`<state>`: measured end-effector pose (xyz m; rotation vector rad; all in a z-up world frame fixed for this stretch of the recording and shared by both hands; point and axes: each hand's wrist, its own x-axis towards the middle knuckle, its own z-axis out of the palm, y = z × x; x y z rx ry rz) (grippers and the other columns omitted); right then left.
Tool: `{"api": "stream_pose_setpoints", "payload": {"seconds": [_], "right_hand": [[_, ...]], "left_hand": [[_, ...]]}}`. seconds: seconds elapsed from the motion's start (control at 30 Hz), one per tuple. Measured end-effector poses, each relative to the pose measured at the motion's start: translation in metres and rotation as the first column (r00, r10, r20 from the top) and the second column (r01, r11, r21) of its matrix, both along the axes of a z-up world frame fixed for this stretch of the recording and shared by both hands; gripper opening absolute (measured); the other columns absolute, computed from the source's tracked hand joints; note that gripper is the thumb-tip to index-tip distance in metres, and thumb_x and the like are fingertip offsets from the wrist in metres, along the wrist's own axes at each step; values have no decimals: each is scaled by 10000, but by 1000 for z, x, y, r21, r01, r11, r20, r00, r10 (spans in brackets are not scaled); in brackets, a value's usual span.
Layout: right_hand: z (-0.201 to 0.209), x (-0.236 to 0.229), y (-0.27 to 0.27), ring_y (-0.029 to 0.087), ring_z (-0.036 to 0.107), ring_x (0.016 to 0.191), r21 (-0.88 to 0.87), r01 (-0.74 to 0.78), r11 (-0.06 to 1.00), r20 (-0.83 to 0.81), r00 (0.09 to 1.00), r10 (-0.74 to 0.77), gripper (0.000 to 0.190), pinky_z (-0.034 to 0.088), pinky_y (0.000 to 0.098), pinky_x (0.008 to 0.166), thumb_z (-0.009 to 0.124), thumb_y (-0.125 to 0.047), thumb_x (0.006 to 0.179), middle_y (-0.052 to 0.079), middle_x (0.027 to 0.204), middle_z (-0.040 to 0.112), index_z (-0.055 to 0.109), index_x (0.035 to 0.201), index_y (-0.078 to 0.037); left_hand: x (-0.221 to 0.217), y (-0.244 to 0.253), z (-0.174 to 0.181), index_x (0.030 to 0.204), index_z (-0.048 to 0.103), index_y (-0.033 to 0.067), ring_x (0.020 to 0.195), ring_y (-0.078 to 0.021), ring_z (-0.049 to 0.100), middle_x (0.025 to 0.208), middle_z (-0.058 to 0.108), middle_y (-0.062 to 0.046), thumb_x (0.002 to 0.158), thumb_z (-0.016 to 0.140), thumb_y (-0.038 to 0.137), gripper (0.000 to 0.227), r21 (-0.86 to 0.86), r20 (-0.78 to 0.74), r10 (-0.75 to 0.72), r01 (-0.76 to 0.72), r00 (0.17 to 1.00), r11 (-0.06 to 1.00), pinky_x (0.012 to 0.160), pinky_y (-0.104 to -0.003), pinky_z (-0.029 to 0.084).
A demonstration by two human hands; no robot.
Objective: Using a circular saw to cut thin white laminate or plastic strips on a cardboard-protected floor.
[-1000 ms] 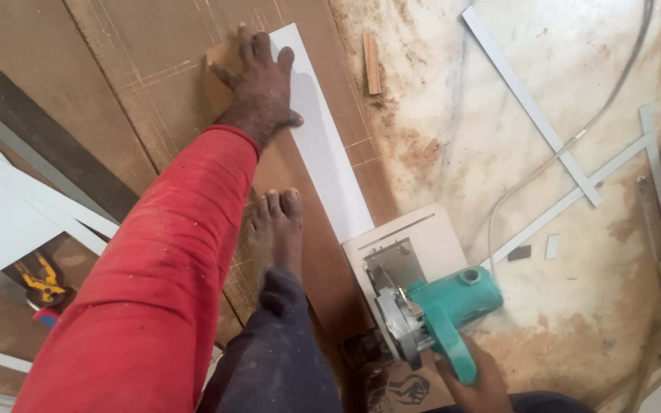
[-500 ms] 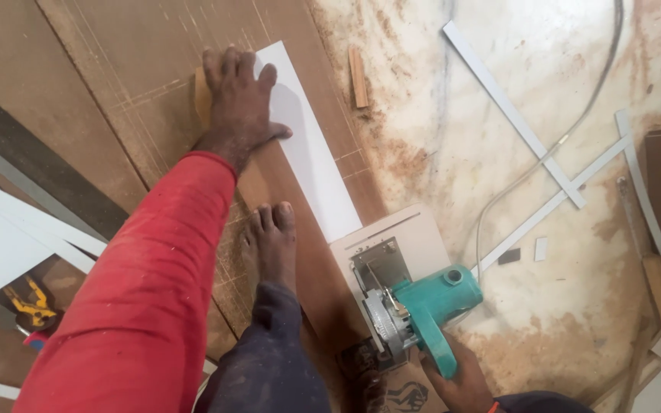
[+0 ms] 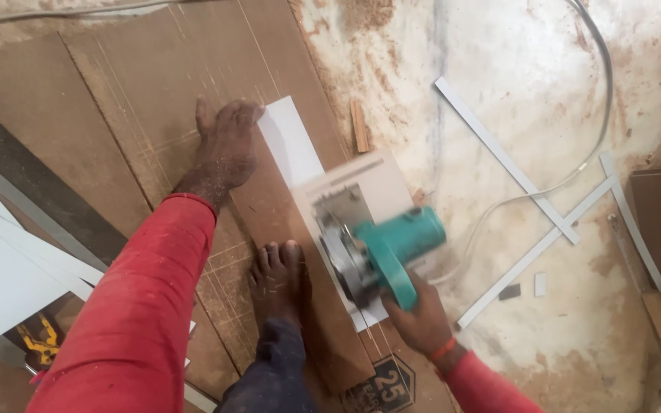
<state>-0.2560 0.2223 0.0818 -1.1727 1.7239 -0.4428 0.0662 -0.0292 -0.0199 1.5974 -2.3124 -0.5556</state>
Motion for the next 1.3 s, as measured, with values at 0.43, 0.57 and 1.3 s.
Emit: {"api": "stream_pose_setpoints", "payload": {"seconds": [0.43, 0.57, 1.3], "right_hand": [[1, 48, -119, 287, 734, 808, -205, -99, 974, -12, 995, 99, 289, 565, 401, 759, 672, -159, 846, 185, 871, 738, 671, 1081, 9], [4, 49, -121, 279, 730, 801, -195, -97, 976, -33, 995, 92, 299, 562, 399, 757, 667, -157, 840, 178, 858, 738, 673, 1090, 7], [-3, 48, -120, 315, 694, 762, -153, -98, 983, -85, 993, 86, 283, 543, 421, 736, 699, -195, 837, 184, 823, 717, 681, 1034, 7]], "left_hand": [[17, 14, -13, 1476, 451, 63, 1427, -325, 440, 1465, 560, -148, 998, 404, 26, 482, 92, -255, 86, -65, 963, 994, 1225, -579, 171], [-2, 79, -10, 1375, 476, 13, 1200, -324, 560, 1215, 582, -166, 921, 467, -93, 467, -65, -510, 347, -438, 787, 897, 1058, -467, 454], [-68, 163, 119, 1314, 628, 332, 1339, -542, 327, 1476, 426, -237, 878, 600, 623, 525, 601, 91, -186, 95, 978, 793, 1131, -637, 262]]}}
